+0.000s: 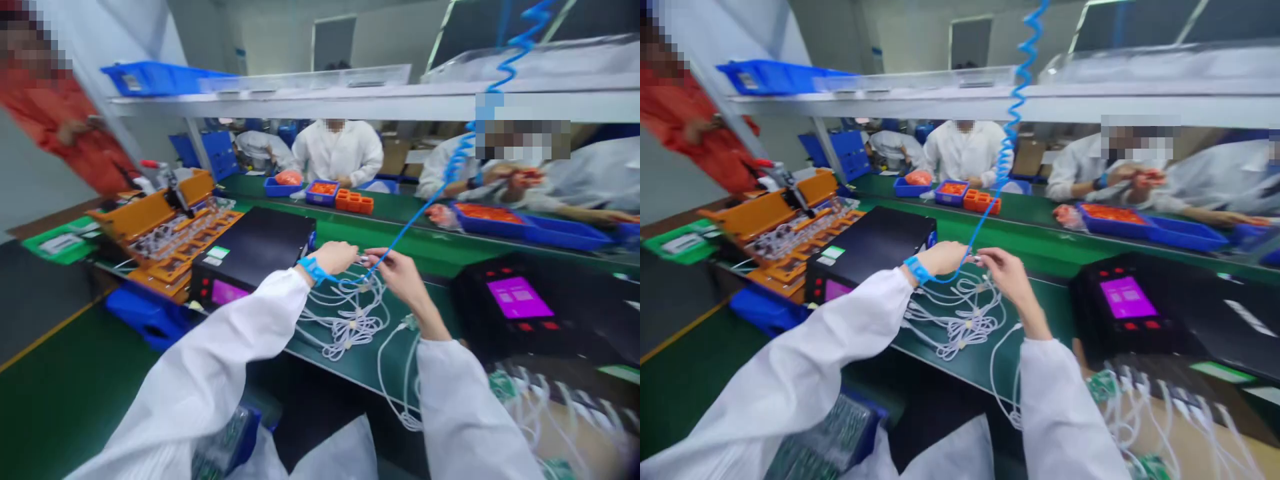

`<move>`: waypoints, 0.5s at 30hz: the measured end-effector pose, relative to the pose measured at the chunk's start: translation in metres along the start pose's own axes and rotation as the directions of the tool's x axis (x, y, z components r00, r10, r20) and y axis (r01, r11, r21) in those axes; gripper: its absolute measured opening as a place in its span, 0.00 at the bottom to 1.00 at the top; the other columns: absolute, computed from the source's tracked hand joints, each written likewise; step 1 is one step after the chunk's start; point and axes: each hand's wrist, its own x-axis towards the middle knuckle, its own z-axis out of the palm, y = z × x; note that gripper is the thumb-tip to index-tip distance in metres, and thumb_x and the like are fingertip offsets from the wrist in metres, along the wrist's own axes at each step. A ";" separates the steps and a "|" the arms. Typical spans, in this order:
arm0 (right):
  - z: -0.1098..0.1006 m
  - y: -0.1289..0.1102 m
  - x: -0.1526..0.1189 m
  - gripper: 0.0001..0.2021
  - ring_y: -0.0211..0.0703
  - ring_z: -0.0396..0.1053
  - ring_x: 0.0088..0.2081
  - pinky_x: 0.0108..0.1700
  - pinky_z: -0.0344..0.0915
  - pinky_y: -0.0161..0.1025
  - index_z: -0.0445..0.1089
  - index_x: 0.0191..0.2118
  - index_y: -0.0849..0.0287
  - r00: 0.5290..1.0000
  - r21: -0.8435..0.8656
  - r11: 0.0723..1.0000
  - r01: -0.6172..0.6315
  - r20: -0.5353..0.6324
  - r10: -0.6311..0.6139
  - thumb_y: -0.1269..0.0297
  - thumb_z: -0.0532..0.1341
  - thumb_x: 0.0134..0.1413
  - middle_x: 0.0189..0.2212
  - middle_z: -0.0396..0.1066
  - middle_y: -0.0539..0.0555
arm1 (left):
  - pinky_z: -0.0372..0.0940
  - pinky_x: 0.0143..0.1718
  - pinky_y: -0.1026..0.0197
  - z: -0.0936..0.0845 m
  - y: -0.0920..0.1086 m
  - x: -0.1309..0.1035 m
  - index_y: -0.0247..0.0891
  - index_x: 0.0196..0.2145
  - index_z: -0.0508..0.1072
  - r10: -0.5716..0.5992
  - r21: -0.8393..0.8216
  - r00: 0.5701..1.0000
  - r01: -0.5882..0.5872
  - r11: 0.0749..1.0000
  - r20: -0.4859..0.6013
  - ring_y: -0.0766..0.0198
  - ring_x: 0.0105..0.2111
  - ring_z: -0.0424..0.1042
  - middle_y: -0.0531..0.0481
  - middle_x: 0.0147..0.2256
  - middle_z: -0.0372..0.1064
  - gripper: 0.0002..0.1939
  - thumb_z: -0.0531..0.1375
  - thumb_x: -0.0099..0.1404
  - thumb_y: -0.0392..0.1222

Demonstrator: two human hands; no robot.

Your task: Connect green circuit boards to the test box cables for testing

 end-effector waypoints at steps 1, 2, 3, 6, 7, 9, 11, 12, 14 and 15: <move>0.000 -0.002 -0.003 0.23 0.47 0.79 0.36 0.43 0.76 0.46 0.78 0.46 0.59 0.999 -0.097 0.994 0.053 -0.005 -0.054 0.42 0.61 0.63 0.39 0.81 0.59 | 0.68 0.50 0.50 -0.003 -0.005 0.000 0.33 0.53 0.74 0.065 0.007 0.996 -0.066 0.998 0.054 0.44 0.51 0.76 0.33 0.46 0.75 0.18 0.51 0.79 0.46; 0.001 -0.004 -0.007 0.23 0.48 0.78 0.36 0.43 0.75 0.46 0.78 0.45 0.58 0.993 -0.200 0.973 0.114 0.032 -0.110 0.42 0.59 0.65 0.38 0.80 0.59 | 0.68 0.48 0.51 -0.005 -0.010 -0.002 0.35 0.55 0.73 0.117 0.026 0.990 -0.119 0.993 0.077 0.44 0.49 0.77 0.34 0.45 0.76 0.17 0.51 0.79 0.46; 0.003 -0.006 -0.010 0.23 0.48 0.78 0.36 0.42 0.74 0.46 0.78 0.43 0.56 0.983 -0.278 0.944 0.178 0.091 -0.159 0.42 0.57 0.67 0.37 0.80 0.59 | 0.69 0.47 0.52 -0.006 -0.013 -0.005 0.36 0.56 0.72 0.170 0.039 0.982 -0.174 0.984 0.085 0.46 0.47 0.78 0.34 0.45 0.76 0.17 0.52 0.78 0.45; 0.008 -0.015 -0.021 0.25 0.49 0.76 0.33 0.39 0.72 0.44 0.77 0.39 0.54 0.930 -0.360 0.869 0.340 0.264 -0.254 0.43 0.50 0.71 0.33 0.78 0.58 | 0.68 0.43 0.56 -0.007 -0.020 -0.021 0.40 0.56 0.71 0.280 0.010 0.957 -0.281 0.960 0.081 0.52 0.43 0.79 0.37 0.47 0.77 0.14 0.55 0.76 0.38; 0.008 -0.017 -0.025 0.25 0.49 0.76 0.33 0.39 0.72 0.44 0.76 0.39 0.54 0.919 -0.361 0.858 0.366 0.287 -0.271 0.44 0.48 0.72 0.33 0.78 0.59 | 0.67 0.43 0.58 -0.008 -0.023 -0.028 0.41 0.55 0.71 0.296 -0.021 0.952 -0.295 0.955 0.075 0.54 0.42 0.79 0.38 0.48 0.77 0.14 0.56 0.74 0.35; 0.007 -0.018 -0.033 0.26 0.51 0.77 0.35 0.39 0.72 0.45 0.75 0.41 0.54 0.924 -0.391 0.844 0.367 0.262 -0.280 0.43 0.47 0.72 0.36 0.79 0.60 | 0.66 0.42 0.59 -0.014 -0.033 -0.041 0.41 0.52 0.72 0.285 -0.094 0.957 -0.280 0.955 0.050 0.56 0.39 0.78 0.41 0.45 0.77 0.14 0.58 0.71 0.31; 0.001 -0.018 -0.039 0.27 0.53 0.77 0.37 0.40 0.72 0.47 0.75 0.42 0.55 0.957 -0.461 0.839 0.288 0.144 -0.250 0.43 0.45 0.73 0.38 0.79 0.62 | 0.65 0.41 0.59 -0.023 -0.046 -0.052 0.39 0.46 0.72 0.205 -0.206 0.979 -0.201 0.958 -0.002 0.57 0.35 0.76 0.44 0.37 0.76 0.10 0.59 0.69 0.29; -0.001 -0.017 -0.042 0.27 0.53 0.77 0.37 0.41 0.72 0.47 0.74 0.42 0.56 0.972 -0.494 0.839 0.229 0.067 -0.225 0.43 0.45 0.73 0.38 0.79 0.63 | 0.64 0.41 0.59 -0.027 -0.053 -0.056 0.38 0.42 0.71 0.137 -0.291 0.990 -0.142 0.946 -0.038 0.58 0.33 0.75 0.46 0.32 0.74 0.07 0.59 0.69 0.29; 0.001 -0.020 -0.046 0.27 0.53 0.77 0.37 0.41 0.72 0.47 0.74 0.42 0.57 0.983 -0.513 0.849 0.126 -0.049 -0.175 0.42 0.45 0.73 0.38 0.78 0.64 | 0.64 0.41 0.59 -0.032 -0.060 -0.059 0.38 0.37 0.67 -0.007 -0.464 0.991 -0.055 0.884 -0.131 0.61 0.30 0.72 0.50 0.27 0.69 0.05 0.55 0.74 0.33; 0.006 -0.023 -0.047 0.27 0.53 0.77 0.38 0.42 0.72 0.46 0.74 0.44 0.58 0.985 -0.497 0.861 0.103 -0.071 -0.159 0.42 0.47 0.72 0.38 0.78 0.64 | 0.65 0.42 0.60 -0.033 -0.059 -0.058 0.39 0.37 0.64 -0.056 -0.540 0.985 -0.041 0.841 -0.163 0.63 0.29 0.71 0.51 0.27 0.68 0.08 0.52 0.76 0.35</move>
